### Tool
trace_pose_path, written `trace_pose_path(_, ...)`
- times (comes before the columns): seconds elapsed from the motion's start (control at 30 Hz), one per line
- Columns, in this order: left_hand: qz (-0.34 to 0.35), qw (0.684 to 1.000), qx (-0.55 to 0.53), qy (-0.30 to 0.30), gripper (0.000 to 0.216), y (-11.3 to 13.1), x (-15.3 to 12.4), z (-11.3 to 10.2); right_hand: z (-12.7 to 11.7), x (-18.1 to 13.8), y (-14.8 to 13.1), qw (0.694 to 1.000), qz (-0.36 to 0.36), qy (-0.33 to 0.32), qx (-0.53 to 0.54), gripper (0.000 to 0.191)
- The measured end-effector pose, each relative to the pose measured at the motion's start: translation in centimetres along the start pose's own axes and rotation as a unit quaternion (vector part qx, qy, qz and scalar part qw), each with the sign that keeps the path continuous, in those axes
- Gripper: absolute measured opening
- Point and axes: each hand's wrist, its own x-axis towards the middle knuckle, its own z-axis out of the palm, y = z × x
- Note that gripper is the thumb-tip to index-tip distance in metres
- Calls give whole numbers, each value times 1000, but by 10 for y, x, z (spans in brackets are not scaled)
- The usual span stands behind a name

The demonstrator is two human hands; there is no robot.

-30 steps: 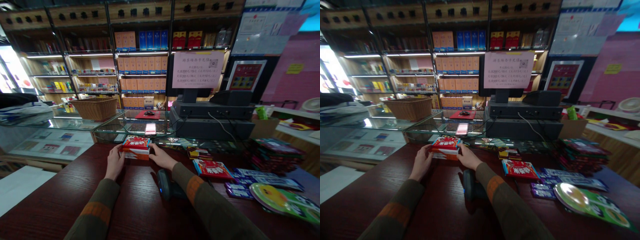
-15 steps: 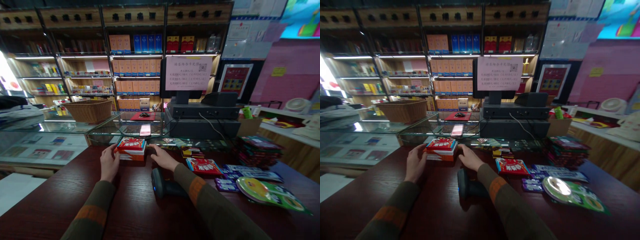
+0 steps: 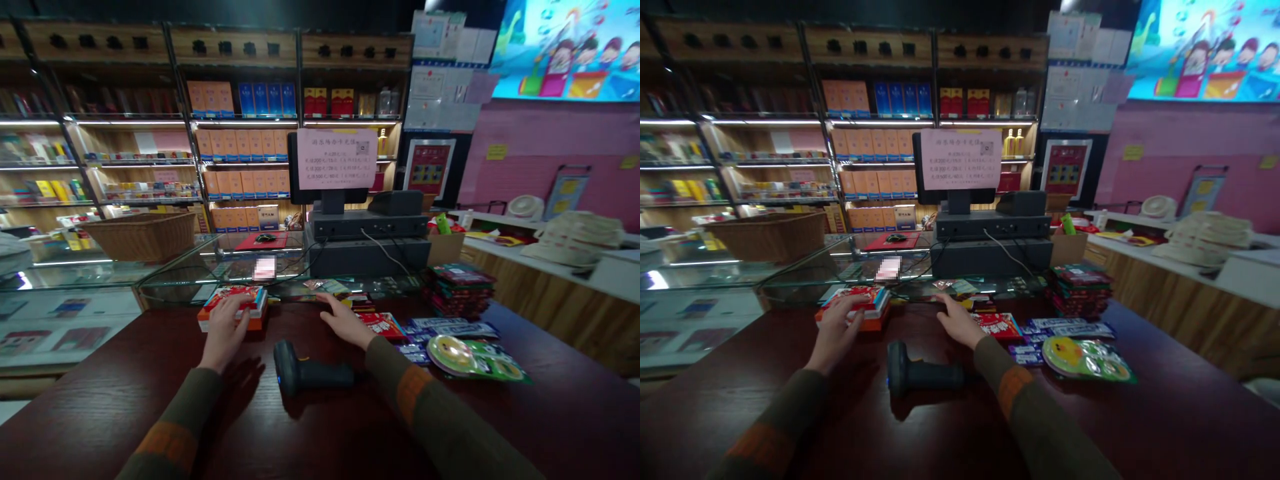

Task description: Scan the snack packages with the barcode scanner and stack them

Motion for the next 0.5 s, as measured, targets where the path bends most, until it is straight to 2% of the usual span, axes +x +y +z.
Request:
trace_pose_path(0.3,49,992,18,-112,24,54,18,27,-45,-28,50,995,49,81,9,51)
trace_pose_path(0.5,59,983,42,-167,23,85,27,39,-63,-45,62,991,61,120,-1,49)
